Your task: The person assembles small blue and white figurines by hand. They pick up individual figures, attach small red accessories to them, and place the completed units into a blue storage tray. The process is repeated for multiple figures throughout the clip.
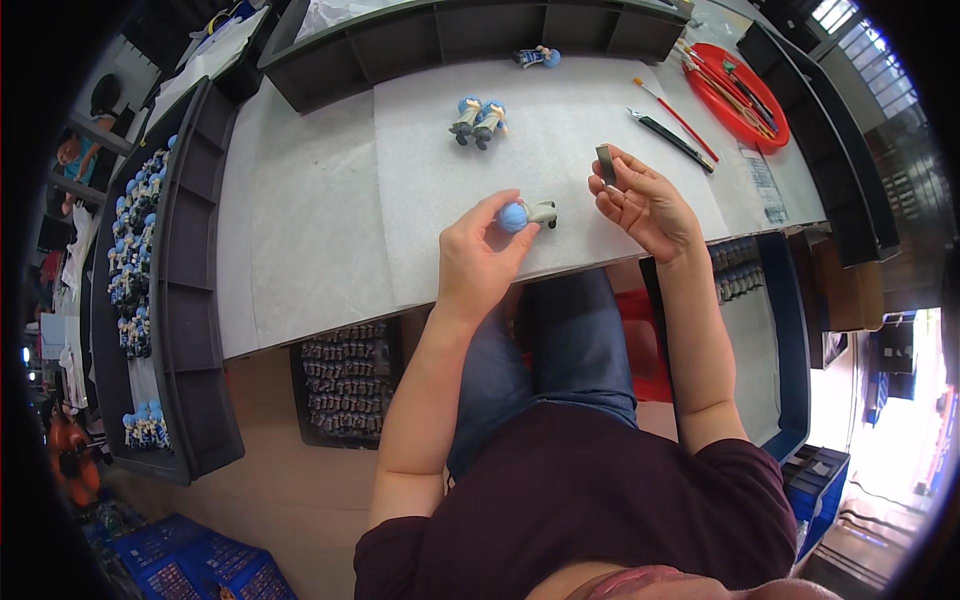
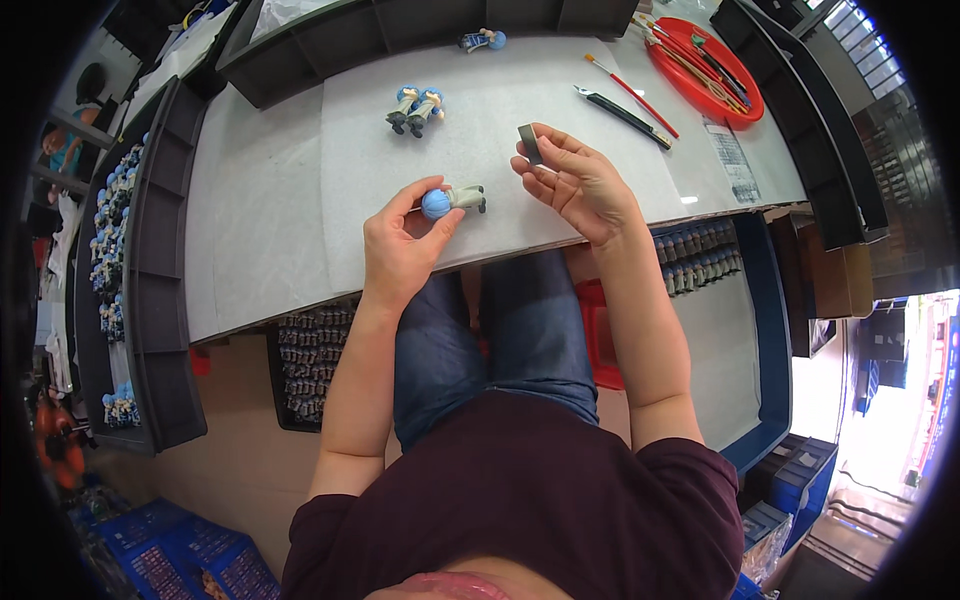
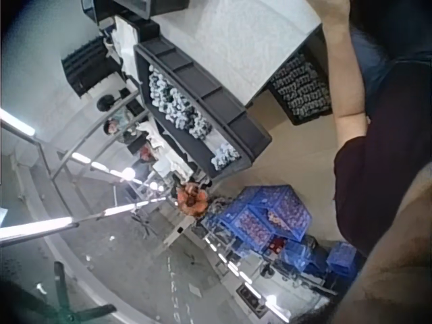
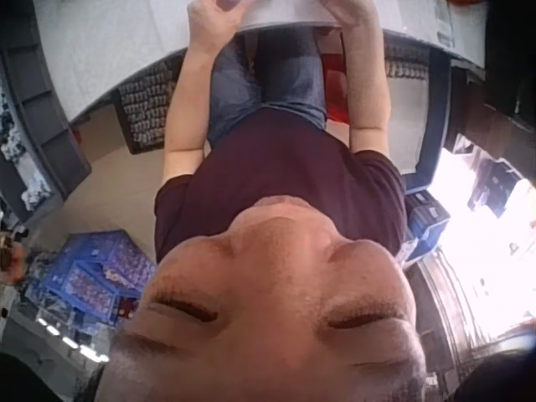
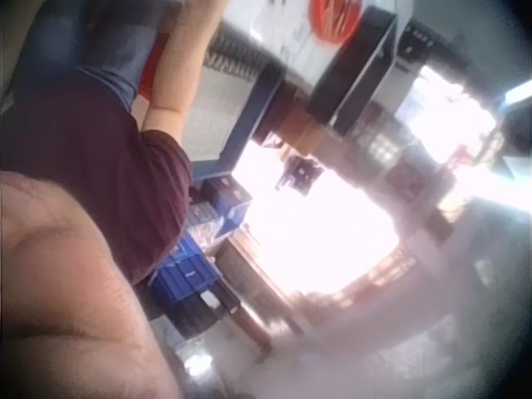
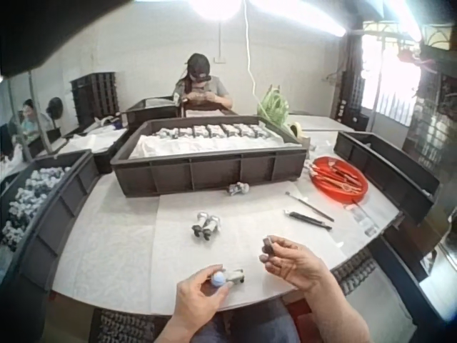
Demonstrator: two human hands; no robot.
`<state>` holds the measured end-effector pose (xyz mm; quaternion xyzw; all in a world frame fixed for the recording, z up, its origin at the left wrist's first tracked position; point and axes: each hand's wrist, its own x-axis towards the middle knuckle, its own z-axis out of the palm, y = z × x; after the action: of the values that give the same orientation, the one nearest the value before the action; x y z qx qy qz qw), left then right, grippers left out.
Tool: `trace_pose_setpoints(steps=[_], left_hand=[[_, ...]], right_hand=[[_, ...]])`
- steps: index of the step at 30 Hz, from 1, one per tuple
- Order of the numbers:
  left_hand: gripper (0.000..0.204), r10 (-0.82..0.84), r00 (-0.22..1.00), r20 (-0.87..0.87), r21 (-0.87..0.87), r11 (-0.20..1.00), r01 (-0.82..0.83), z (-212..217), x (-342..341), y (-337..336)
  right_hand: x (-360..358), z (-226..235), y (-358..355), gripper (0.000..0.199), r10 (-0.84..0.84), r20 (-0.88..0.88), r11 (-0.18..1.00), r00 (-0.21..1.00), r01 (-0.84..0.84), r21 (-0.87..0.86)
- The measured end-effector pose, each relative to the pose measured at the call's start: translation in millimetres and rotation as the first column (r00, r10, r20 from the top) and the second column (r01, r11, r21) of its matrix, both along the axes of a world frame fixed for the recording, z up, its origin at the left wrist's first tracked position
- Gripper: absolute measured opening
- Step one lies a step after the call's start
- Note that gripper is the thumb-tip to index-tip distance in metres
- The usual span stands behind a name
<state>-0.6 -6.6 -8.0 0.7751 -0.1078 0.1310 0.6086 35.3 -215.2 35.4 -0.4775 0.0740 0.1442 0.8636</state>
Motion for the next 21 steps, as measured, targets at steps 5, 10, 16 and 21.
trace_pose_setpoints(steps=[5,10,16,21], left_hand=[[0.03,0.114,0.99,0.087,0.081,0.989,-0.121,-2,-2,-2],[0.028,0.108,0.988,0.112,0.091,0.989,-0.118,-3,0,-3],[0.029,0.089,0.977,0.193,0.112,0.987,-0.112,-6,0,-2],[0.029,0.083,0.941,0.329,0.182,0.972,-0.15,-4,-1,-2]], right_hand=[[-6,-3,4,0.038,-0.001,0.029,0.999,1.0,0.002,-0.039],[-5,-12,14,0.029,-0.02,0.171,0.963,0.985,0.065,-0.26],[-6,-12,37,0.022,0.069,0.39,0.791,0.918,0.187,-0.582],[-3,-11,57,0.013,-0.024,0.527,0.762,0.85,0.356,-0.54]])
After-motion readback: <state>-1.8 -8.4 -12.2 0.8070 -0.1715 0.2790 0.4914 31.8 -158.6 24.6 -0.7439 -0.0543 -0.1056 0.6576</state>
